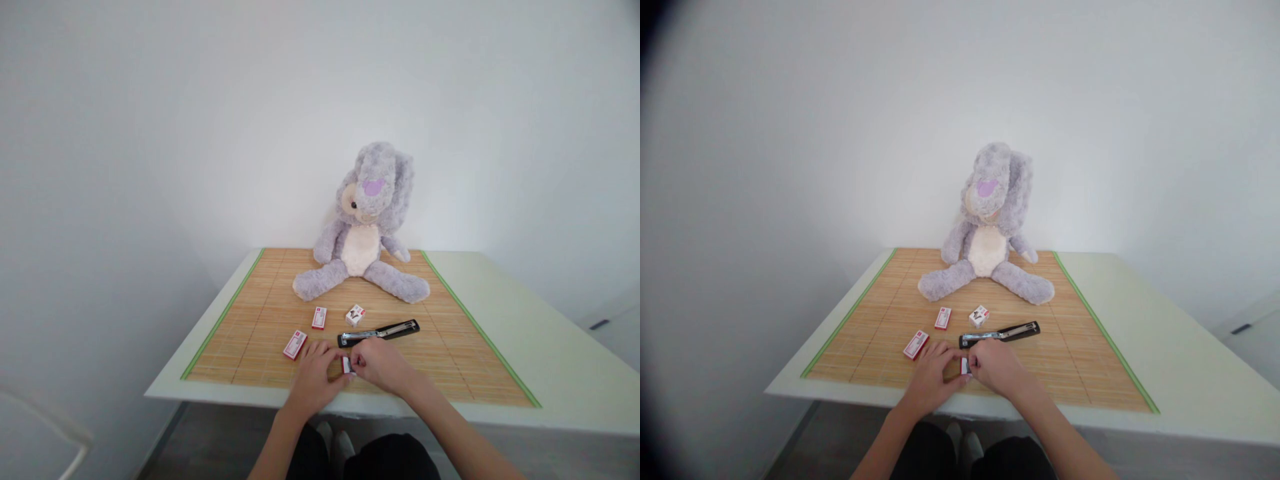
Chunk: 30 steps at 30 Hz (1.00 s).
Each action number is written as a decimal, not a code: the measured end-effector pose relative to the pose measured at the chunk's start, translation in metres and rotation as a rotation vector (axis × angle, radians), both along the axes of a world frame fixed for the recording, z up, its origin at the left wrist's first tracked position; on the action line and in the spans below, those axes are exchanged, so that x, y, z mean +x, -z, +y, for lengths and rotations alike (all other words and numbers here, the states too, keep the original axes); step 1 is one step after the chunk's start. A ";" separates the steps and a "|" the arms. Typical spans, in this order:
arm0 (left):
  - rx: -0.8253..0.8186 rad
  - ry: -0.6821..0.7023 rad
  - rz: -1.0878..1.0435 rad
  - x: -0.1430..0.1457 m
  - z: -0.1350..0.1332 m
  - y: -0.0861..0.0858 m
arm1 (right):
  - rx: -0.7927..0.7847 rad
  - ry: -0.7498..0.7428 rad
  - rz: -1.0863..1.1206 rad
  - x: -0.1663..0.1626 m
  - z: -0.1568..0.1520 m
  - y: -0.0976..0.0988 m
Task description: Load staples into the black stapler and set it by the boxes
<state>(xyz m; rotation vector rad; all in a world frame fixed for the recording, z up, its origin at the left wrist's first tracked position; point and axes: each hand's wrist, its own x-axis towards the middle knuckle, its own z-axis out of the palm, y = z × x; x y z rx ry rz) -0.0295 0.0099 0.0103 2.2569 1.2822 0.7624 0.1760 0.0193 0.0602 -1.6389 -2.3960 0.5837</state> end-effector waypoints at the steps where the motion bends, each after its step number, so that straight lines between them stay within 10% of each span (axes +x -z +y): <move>1: -0.003 -0.001 0.000 0.000 0.000 0.001 | -0.001 -0.006 -0.005 0.001 0.001 -0.001; 30: -0.044 0.024 0.034 -0.001 0.005 0.001 | -0.089 0.099 0.100 0.054 -0.020 0.013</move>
